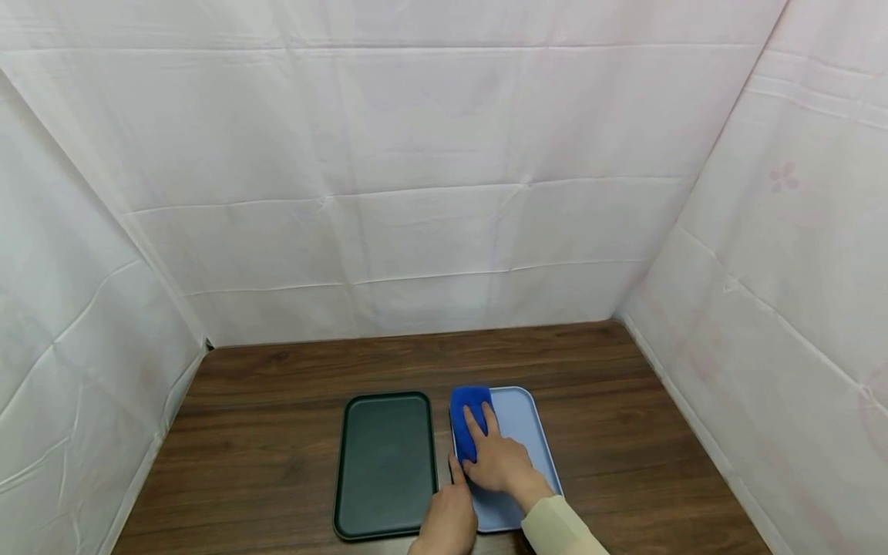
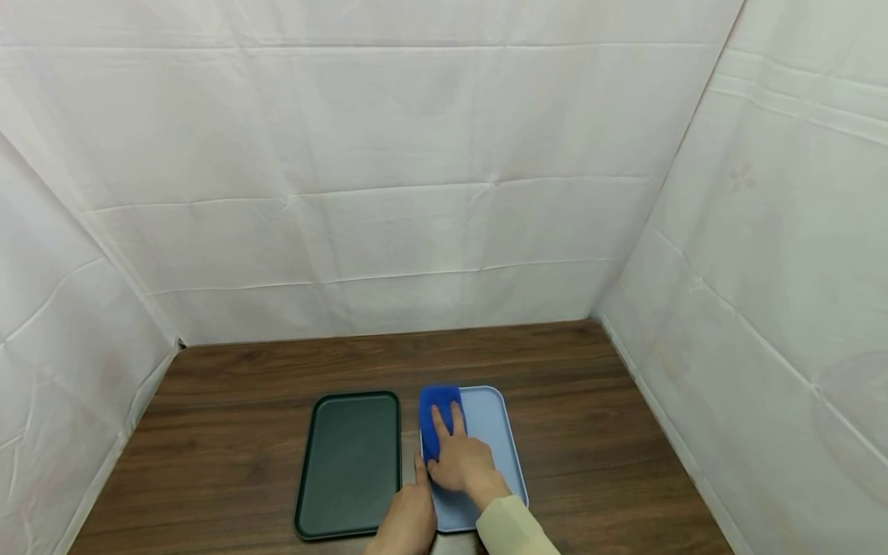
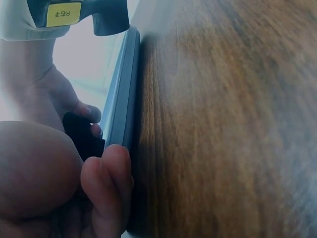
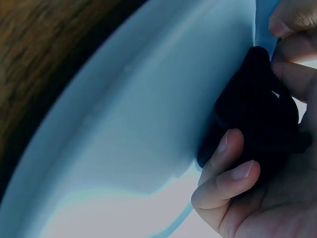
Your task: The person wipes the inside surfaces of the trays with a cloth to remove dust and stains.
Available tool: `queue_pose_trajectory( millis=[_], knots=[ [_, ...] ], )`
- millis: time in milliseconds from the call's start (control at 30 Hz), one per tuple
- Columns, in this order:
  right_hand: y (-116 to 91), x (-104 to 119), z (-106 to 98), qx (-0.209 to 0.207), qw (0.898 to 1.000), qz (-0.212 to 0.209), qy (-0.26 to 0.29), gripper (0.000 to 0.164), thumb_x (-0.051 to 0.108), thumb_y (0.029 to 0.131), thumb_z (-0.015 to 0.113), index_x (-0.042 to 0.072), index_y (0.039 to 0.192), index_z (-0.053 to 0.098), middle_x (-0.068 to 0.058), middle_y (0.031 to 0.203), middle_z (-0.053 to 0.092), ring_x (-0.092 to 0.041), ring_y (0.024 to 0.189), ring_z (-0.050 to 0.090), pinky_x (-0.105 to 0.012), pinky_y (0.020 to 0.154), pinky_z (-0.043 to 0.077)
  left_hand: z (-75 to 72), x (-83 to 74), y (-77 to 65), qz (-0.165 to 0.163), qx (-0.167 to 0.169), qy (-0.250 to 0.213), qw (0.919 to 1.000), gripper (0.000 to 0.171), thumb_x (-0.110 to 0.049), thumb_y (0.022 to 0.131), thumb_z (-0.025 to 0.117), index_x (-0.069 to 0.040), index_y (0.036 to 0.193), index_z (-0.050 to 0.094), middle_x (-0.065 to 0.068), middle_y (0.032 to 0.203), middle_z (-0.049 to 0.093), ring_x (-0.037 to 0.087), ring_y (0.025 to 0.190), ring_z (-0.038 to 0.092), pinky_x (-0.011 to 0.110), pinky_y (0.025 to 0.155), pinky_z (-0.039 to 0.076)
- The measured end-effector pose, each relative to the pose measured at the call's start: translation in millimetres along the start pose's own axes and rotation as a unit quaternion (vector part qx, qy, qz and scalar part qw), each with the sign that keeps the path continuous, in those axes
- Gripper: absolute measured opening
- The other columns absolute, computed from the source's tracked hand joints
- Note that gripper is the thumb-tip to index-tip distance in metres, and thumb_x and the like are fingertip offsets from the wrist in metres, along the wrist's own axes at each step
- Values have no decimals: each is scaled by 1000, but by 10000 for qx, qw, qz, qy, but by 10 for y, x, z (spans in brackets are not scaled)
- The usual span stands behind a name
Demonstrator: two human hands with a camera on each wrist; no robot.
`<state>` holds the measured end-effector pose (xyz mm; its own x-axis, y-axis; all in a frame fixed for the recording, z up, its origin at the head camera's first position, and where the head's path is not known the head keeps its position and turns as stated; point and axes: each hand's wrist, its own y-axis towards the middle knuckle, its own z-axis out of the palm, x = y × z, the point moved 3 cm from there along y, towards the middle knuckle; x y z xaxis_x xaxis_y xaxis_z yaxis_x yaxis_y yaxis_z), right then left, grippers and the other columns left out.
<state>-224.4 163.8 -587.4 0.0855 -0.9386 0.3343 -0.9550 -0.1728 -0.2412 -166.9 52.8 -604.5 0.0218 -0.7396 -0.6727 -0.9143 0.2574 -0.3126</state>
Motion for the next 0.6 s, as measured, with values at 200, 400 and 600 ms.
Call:
queue_pose_trajectory(
  millis=[200, 400, 600],
  knots=[
    [-37, 6, 6, 61, 10000, -56, 21, 89, 35, 93, 72, 22, 167, 23, -20, 172, 16, -25, 59, 55, -42, 53, 46, 1, -1, -6, 34, -95, 24, 9999, 76, 9, 90, 61, 17, 156, 24, 16, 59, 58, 31, 52, 62, 47, 55, 54],
    [-107, 1, 16, 94, 9998, -156, 0, 89, 34, 93, 71, 22, 167, 23, -20, 172, 16, -23, 57, 54, -40, 50, 44, -6, -2, -16, 25, -87, -75, 9999, 76, 9, 91, 59, 15, 157, 23, 16, 60, 59, 31, 52, 62, 47, 54, 53],
    [-198, -2, 35, 123, 9995, -263, 77, 91, 32, 91, 72, 21, 167, 23, -20, 172, 15, -21, 56, 53, -38, 49, 43, -6, 14, -8, 115, -97, -99, 9998, 76, 7, 91, 59, 17, 156, 22, 18, 64, 60, 31, 53, 62, 47, 55, 54]
  ],
)
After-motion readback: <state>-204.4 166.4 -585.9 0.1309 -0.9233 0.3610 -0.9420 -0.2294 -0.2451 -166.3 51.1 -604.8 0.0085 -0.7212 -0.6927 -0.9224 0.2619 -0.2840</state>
